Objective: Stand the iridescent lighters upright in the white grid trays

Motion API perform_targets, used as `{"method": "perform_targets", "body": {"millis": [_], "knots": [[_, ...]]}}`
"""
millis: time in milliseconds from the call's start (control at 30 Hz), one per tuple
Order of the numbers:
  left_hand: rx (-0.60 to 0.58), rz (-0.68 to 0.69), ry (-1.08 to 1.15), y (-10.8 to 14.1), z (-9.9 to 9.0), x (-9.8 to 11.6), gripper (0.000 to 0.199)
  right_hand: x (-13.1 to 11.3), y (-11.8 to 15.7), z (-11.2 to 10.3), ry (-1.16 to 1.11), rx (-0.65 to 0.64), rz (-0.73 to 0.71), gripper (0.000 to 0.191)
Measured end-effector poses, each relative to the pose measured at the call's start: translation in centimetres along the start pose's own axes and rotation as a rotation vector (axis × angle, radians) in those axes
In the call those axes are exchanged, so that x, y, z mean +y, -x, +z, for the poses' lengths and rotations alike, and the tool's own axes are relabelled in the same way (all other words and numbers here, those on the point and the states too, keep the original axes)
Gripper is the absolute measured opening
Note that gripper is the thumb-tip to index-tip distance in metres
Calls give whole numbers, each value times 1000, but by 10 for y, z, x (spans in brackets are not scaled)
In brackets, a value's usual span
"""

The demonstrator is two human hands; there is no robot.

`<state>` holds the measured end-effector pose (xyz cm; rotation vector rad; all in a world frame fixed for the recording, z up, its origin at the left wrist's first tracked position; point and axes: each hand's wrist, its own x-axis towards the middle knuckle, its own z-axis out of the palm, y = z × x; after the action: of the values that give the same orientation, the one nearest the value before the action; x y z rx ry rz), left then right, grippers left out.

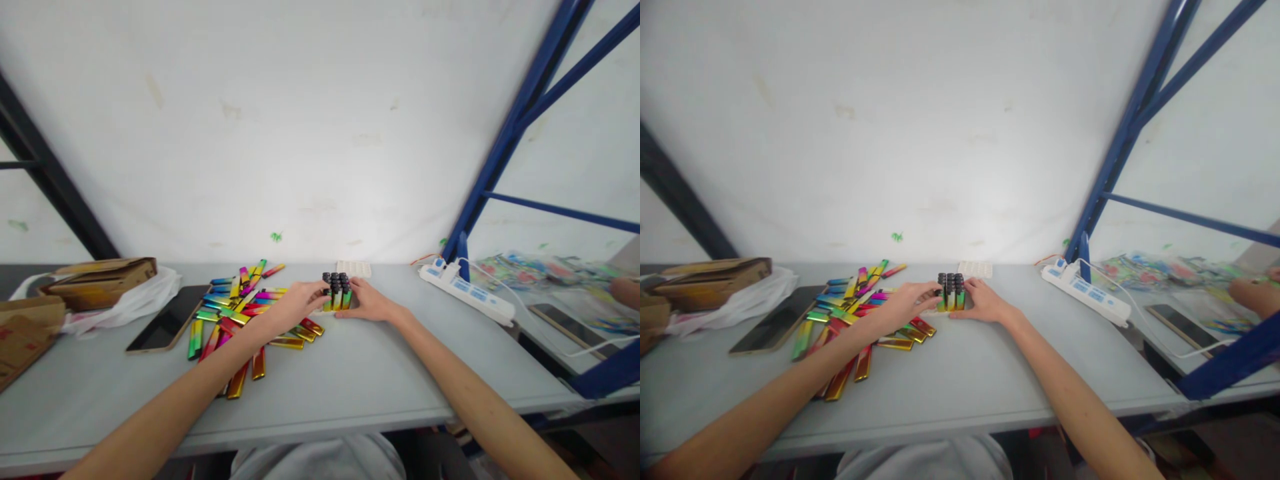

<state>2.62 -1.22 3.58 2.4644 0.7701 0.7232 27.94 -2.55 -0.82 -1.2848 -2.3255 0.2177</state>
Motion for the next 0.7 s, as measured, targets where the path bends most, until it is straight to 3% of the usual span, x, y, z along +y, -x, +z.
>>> {"method": "perform_targets", "body": {"millis": [233, 400, 533, 700], "knots": [[-21, 85, -100, 3, 6, -11, 42, -1, 0, 0, 15, -1, -5, 70], [65, 76, -303, 0, -26, -9, 30, 1, 0, 1, 38, -7, 12, 76], [-96, -96, -564, -2, -61, -30, 17, 3, 0, 1, 45, -10, 13, 76], [-274, -258, -648, 4, -84, -65, 26, 3, 0, 1, 52, -19, 32, 78]]}}
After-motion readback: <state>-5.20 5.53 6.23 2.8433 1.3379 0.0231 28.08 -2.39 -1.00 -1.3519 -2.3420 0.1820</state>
